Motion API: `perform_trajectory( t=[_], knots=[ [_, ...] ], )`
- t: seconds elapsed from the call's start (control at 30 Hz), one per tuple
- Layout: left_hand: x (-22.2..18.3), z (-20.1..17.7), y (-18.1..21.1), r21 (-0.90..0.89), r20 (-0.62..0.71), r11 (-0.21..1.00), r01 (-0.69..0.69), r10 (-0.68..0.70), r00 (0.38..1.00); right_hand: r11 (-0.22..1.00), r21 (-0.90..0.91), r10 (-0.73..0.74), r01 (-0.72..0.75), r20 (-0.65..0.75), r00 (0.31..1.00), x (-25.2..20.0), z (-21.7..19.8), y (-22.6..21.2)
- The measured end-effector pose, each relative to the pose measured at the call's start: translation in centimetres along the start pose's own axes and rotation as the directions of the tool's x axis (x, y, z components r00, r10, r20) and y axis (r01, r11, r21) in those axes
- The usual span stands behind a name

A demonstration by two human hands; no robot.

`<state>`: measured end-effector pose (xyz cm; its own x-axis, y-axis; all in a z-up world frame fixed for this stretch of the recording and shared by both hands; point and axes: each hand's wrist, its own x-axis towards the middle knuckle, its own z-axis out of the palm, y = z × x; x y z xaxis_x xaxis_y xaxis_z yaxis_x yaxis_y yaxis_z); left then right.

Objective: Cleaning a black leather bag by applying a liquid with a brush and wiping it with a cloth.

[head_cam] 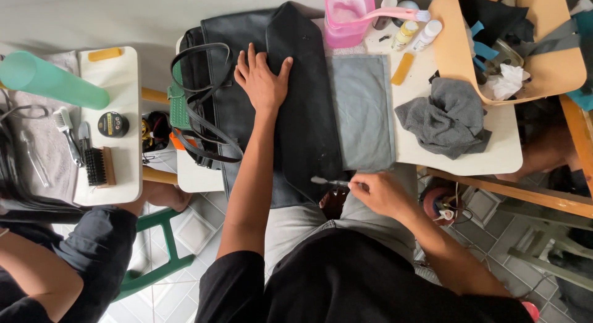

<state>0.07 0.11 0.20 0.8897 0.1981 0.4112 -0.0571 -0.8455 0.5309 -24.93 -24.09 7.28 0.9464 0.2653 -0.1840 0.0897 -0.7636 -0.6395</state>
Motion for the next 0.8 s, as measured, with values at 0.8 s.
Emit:
perform_trajectory(
  t=[0.8],
  knots=[
    [-0.4,0.5,-0.3,-0.007,-0.04,1.0,-0.003,0.003,0.999,0.998,-0.022,-0.064,0.061,-0.227,0.972,-2.3,3.1,5.0]
  ],
)
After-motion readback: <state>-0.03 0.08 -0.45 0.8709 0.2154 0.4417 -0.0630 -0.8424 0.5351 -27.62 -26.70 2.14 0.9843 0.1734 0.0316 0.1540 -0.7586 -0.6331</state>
